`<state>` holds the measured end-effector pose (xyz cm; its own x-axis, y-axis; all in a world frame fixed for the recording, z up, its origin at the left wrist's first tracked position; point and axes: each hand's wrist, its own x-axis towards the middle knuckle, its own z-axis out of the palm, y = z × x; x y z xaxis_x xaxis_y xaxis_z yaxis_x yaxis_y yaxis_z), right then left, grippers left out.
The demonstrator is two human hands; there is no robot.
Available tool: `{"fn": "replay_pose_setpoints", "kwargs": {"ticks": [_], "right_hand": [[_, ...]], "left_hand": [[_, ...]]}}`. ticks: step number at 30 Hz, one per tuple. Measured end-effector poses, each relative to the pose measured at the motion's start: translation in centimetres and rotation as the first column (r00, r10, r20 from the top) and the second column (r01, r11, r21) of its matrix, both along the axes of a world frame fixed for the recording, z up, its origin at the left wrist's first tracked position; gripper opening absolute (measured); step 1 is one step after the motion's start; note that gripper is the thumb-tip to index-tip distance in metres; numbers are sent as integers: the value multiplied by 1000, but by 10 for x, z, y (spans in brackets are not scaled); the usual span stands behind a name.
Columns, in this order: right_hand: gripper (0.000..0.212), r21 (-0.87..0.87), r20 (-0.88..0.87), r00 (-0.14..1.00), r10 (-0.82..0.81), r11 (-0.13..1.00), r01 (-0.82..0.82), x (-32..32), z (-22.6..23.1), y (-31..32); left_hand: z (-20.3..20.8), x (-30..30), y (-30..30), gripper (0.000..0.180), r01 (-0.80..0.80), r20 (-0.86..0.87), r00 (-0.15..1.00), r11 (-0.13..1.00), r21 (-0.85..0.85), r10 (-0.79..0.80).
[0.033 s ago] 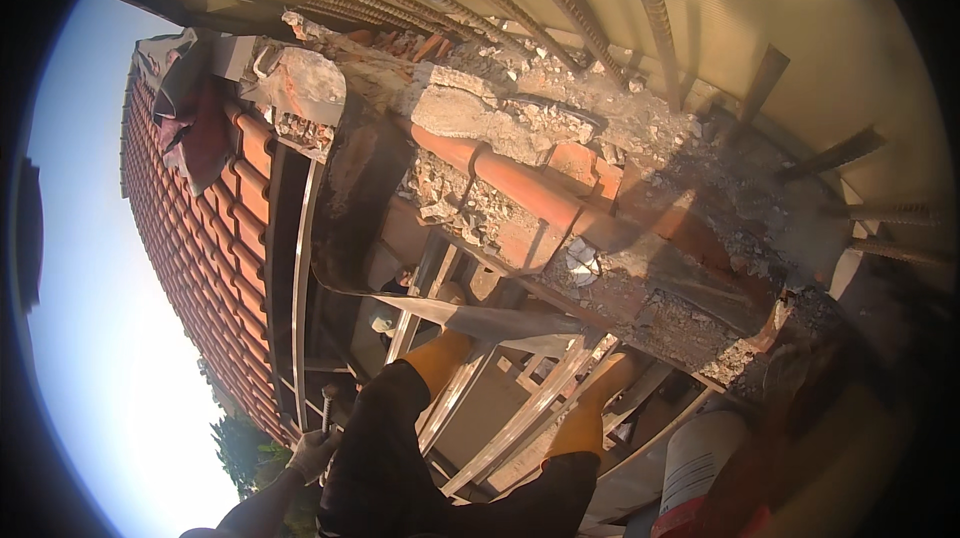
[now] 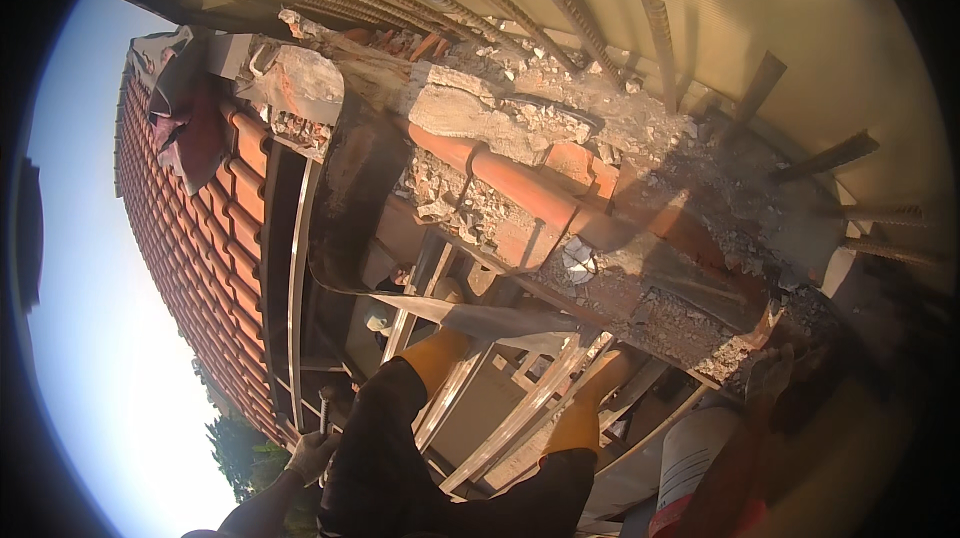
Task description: The person removes concrete and brick debris from a damaged roof edge, using a hammer to break apart stuck pieces and passing the debris in a bucket to a person below.
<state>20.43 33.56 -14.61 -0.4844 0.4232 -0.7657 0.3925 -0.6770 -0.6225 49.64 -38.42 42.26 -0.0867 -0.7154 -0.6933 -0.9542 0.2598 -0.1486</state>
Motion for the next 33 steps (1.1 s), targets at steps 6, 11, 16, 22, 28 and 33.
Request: {"fn": "replay_pose_setpoints", "kwargs": {"ticks": [6, 11, 16, 22, 28, 33], "right_hand": [[15, 226, 156, 973, 170, 953, -203, 106, 266, -235], [16, 194, 227, 870, 437, 855, -481, 52, 332, -275], [13, 120, 165, 733, 660, 725, -679, 27, 373, -367], [11, 162, 188, 170, 967, 140, -977, 14, 443, -455], [17, 230, 609, -231, 758, -448, -864, -23, 557, -596], [22, 250, 815, -574, 82, -943, 220, -26, 546, -589]], "left_hand": [[9, 38, -6, 39, -94, -151, 985, 995, -30, 88], [11, -22, -61, 36, -77, -498, 867, 992, -105, 15], [13, -110, -183, 32, -319, -874, 473, 946, -51, 112], [76, -295, -355, 33, -28, -993, -113, 999, 43, 40], [105, -481, -498, 28, 146, -945, -298, 971, -187, -137], [103, -595, -569, 30, 224, -899, -435, 973, -52, 53]]}}
